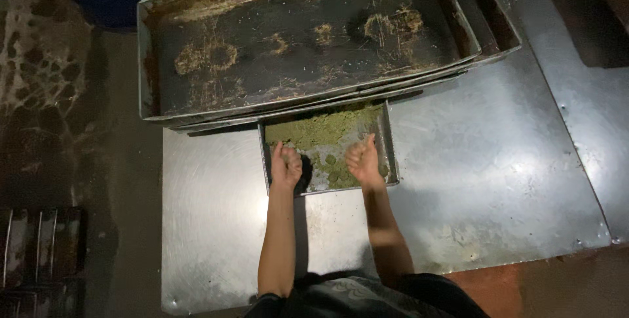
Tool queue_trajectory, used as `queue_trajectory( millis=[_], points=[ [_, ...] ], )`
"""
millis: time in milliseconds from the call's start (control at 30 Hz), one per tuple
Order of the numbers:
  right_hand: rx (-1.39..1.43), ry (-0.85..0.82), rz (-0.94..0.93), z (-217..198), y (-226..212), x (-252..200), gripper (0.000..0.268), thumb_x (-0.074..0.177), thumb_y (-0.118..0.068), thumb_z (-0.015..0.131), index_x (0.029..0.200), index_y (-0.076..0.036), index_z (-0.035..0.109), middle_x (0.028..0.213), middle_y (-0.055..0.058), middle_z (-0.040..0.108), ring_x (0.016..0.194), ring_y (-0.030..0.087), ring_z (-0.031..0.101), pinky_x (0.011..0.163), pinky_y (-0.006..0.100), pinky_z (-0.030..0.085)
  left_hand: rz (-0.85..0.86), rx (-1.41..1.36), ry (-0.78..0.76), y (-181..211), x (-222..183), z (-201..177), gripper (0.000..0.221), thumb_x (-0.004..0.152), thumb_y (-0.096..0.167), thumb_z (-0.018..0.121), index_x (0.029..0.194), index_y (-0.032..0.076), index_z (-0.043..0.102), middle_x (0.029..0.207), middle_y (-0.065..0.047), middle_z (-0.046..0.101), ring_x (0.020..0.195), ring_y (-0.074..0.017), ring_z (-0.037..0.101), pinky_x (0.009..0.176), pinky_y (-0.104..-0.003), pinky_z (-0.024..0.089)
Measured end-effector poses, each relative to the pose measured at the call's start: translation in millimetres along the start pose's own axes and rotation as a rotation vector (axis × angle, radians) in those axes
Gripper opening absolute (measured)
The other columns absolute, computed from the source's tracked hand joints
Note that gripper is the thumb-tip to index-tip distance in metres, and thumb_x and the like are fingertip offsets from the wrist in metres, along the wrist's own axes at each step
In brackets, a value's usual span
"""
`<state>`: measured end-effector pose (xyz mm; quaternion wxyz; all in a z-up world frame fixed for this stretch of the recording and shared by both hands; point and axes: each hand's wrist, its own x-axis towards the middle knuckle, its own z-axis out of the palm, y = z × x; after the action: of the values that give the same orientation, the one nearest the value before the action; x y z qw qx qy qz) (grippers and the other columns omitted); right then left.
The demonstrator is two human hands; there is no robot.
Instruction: The person crumbles a green substance into small pieces by hand inside a metal tray on a metal table.
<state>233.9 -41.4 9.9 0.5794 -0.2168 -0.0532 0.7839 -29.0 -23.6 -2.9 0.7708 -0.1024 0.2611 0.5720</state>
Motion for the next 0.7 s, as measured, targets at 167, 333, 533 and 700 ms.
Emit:
queue_trajectory(
  millis=[167,333,533,700],
  points=[
    [-0.077,0.277,-0.040,25.6,4.8,-22.9,0.029,0.101,-0.032,0.046,0.101,-0.006,0.060,0.090,0.006,0.066,0.070,0.014,0.057,0.056,0.024,0.049,-0.003,0.190,0.064,0.2,-38.5,38.0,0.048,0.099,0.061,0.051,0.083,0.016,0.052,0.069,0.001,0.051,0.050,-0.0071,0.042,0.039,-0.019,0.034],
    [0.261,0.238,-0.114,-9.0,-2.3,-18.4,0.024,0.112,-0.028,0.051,0.100,-0.008,0.058,0.088,0.003,0.059,0.073,0.011,0.054,0.053,0.019,0.041,-0.028,0.063,0.141,5.2,-54.5,54.5,0.070,0.091,0.078,0.040,0.064,0.014,0.041,0.054,-0.002,0.042,0.038,-0.0100,0.031,0.030,-0.024,0.023],
    [0.313,-0.459,0.003,-49.8,-15.6,-2.4,0.053,0.120,-0.054,0.055,0.086,-0.012,0.058,0.077,0.002,0.052,0.062,0.011,0.046,0.048,0.025,0.028,0.004,0.135,0.071,7.3,-36.6,27.7,0.056,0.106,0.055,0.046,0.064,0.019,0.037,0.052,0.002,0.035,0.037,-0.0106,0.025,0.031,-0.026,0.021],
    [0.077,-0.011,-0.090,-30.0,-10.3,-14.7,0.032,0.112,-0.038,0.052,0.101,-0.009,0.061,0.085,0.006,0.060,0.070,0.014,0.052,0.055,0.026,0.039,-0.013,0.161,0.025,7.1,-43.7,31.2,0.049,0.106,0.051,0.051,0.071,0.017,0.045,0.060,0.000,0.042,0.043,-0.0106,0.034,0.034,-0.025,0.027]
  ],
)
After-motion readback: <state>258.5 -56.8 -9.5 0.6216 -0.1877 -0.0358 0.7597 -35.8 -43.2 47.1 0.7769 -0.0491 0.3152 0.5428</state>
